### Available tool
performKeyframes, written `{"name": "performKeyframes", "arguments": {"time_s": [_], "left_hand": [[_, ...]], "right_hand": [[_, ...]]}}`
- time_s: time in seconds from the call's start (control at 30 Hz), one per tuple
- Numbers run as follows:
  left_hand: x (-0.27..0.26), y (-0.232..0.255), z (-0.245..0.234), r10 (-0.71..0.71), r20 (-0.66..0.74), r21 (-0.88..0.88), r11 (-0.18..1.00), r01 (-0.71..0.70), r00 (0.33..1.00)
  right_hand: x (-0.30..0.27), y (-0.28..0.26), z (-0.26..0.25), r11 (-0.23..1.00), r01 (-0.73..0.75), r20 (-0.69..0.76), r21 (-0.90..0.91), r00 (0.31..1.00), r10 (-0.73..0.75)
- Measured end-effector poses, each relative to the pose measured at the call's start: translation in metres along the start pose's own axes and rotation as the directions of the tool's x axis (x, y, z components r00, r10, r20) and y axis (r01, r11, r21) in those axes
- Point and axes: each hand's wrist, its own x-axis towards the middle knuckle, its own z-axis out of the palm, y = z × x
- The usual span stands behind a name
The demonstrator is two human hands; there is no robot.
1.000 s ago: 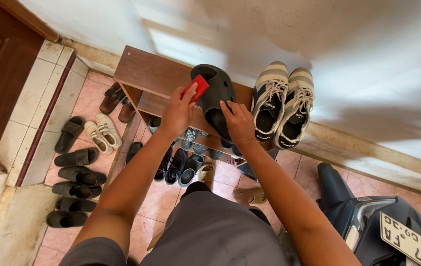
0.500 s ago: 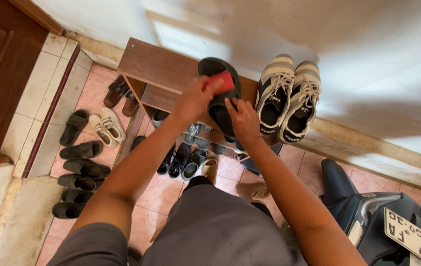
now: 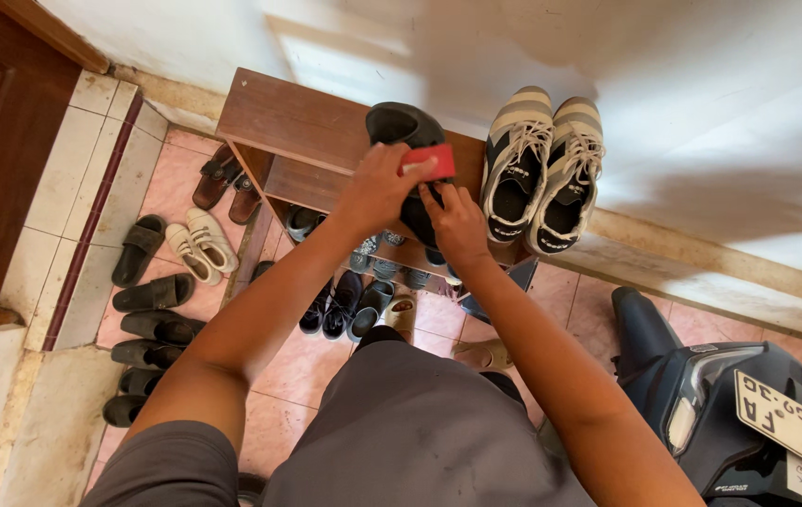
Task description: The person uses a red brush to clean several pairs of shoes and sandals on a wooden shoe rack. They scrub the soles and uppers of each item one at a time, then place them back on the rack.
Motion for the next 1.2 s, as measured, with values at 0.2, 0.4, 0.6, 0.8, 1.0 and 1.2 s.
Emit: {"name": "performKeyframes", "arguments": {"time_s": [0.2,0.4,0.6,0.8,1.0,1.2], "left_hand": [[0.009,0.002,0.006,0.262,-0.08,0.233,0.943,-0.237,0.962],[0.016,-0.018,0.004,0.092,-0.172,0.171,0.983,-0.062,0.981],[-0.017,-0.018,0.013,-0.097,-0.112,-0.05,0.995,0.092,0.989],[-0.041,-0.003,0.024,-0.153,-0.13,-0.211,0.97,0.123,0.98],[-0.039,-0.003,0.027,-0.242,-0.158,-0.291,0.938,0.189,0.957],[-0.04,-0.003,0.029,-0.281,-0.151,-0.285,0.931,0.231,0.948]], "right_hand": [[0.0,0.001,0.001,1.0,0.009,-0.022,0.011,1.0,-0.009],[0.001,0.006,0.004,0.997,-0.049,-0.011,0.051,0.999,0.05],[0.004,0.021,0.005,0.993,-0.091,0.026,0.073,0.996,0.089],[0.014,0.03,0.014,0.972,-0.221,0.132,0.08,0.969,0.209],[0.018,0.035,0.016,0.968,-0.239,0.133,0.074,0.965,0.228],[0.018,0.043,0.021,0.968,-0.242,0.157,0.064,0.961,0.23]]}}
